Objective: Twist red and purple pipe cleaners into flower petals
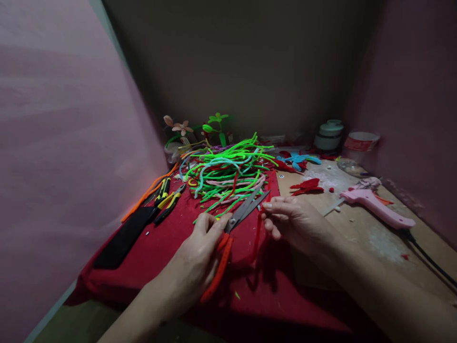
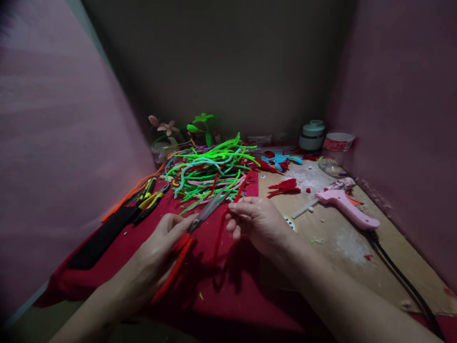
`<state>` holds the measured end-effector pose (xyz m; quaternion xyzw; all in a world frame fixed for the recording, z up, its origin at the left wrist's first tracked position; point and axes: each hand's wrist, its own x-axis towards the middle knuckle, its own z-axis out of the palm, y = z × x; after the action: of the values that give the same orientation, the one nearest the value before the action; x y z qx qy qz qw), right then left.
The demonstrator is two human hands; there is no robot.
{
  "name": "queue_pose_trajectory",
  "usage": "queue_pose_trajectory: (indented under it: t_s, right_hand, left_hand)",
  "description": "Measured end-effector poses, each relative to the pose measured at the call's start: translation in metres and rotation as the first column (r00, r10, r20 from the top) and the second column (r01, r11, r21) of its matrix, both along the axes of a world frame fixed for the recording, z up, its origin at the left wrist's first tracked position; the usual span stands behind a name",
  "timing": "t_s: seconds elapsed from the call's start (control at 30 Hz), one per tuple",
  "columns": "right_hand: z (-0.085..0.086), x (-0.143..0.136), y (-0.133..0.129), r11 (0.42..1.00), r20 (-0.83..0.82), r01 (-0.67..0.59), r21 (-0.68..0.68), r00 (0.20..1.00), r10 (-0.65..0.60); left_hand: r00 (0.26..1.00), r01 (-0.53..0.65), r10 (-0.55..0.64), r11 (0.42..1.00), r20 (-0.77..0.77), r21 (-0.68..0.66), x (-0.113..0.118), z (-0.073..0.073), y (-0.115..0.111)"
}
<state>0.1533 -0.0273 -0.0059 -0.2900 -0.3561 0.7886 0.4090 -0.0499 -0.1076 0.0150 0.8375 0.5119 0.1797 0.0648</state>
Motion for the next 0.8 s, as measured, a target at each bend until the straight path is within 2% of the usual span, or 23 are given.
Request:
queue_pose_trajectory:
  t_s: [0.23, 0.37, 0.57, 0.8]
  right_hand:
    - [-0.001, -0.002, -0.001, 0.996, -0.031, 0.036, 0.077, 0.999, -0.033]
    - [-0.002, -0.001, -0.001, 0.999, -0.027, -0.018, 0.045, 0.999, 0.019]
    - [-0.001, 0.0, -0.001, 1.0, -0.027, -0.015, -0.013, 1.0, 0.014]
    - [0.002, 0.001, -0.002, 0.999, -0.031, -0.049, -0.01, 0.998, 0.049]
  left_hand:
    - [0.999, 0.029, -0.026, 0.998, -0.041, 0.056, 0.002, -0.013, 0.001]
    - [0.998, 0.037, -0.035, 0.998, -0.046, 0.051, 0.002, -0.017, 0.001]
    - [1.0, 0.022, -0.02, 0.997, -0.023, 0.071, 0.005, -0.017, -0.001]
    - [0.987, -0.031, 0.048, 0.993, -0.152, 0.115, -0.004, -0.028, -0.002]
